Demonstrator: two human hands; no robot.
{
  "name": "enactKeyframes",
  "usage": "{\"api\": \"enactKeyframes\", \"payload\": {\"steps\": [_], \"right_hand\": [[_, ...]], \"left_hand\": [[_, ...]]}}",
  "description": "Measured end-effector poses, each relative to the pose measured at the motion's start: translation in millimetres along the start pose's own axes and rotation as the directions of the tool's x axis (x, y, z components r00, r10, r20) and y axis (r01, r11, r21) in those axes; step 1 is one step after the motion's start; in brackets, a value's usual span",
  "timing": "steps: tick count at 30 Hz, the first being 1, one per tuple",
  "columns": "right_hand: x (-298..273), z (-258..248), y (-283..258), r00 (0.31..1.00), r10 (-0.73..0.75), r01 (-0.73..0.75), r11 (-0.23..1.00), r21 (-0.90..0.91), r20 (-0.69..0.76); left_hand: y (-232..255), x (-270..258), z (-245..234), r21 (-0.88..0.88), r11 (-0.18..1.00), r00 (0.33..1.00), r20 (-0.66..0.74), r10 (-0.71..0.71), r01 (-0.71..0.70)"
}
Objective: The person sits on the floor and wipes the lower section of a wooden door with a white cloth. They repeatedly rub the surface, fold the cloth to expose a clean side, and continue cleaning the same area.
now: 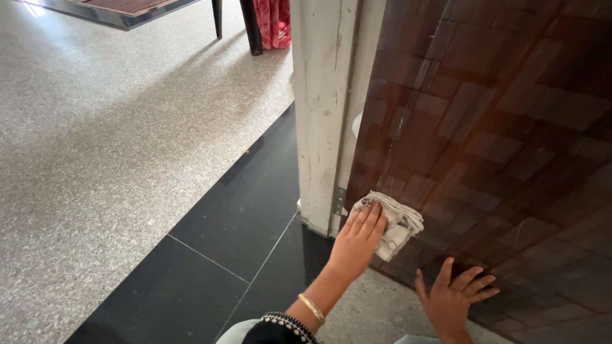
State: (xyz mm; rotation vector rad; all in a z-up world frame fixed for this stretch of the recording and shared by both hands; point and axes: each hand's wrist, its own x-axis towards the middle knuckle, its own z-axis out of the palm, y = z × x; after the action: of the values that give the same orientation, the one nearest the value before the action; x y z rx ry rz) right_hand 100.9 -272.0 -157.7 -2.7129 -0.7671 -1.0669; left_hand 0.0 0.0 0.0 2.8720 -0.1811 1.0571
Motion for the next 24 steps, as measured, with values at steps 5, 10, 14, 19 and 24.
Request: {"api": "enactKeyframes", "payload": {"steps": [5, 10, 14, 19, 24], "right_hand": [[-1, 1, 0, 1.000, -0.003, 0.004, 1.000, 0.022, -0.013], [-2, 4, 1, 0.998, -0.017, 0.018, 0.999, 0.031, -0.053], [-4, 8, 2, 1.000, 0.008, -0.006, 0.998, 0.065, -0.022], [-4, 12, 6, 0.998, -0.016, 0.021, 0.997, 0.076, -0.065], [-4, 8, 4, 0.999, -0.012, 0.013, 0.999, 0.031, -0.045]], "left_hand": [[18, -6, -3, -0.031, 0.999, 0.993, 0.110, 0.037, -0.034], [24, -8, -5, -0.095, 0.990, 0.987, 0.112, 0.118, -0.108], [27, -9, -8, -0.119, 0.976, 0.977, 0.083, 0.194, -0.184], [27, -8, -6, -0.058, 0.965, 0.964, 0.047, 0.260, -0.257], [16, 2, -12, 0.071, 0.955, 0.957, 0.055, 0.283, -0.287]]}}
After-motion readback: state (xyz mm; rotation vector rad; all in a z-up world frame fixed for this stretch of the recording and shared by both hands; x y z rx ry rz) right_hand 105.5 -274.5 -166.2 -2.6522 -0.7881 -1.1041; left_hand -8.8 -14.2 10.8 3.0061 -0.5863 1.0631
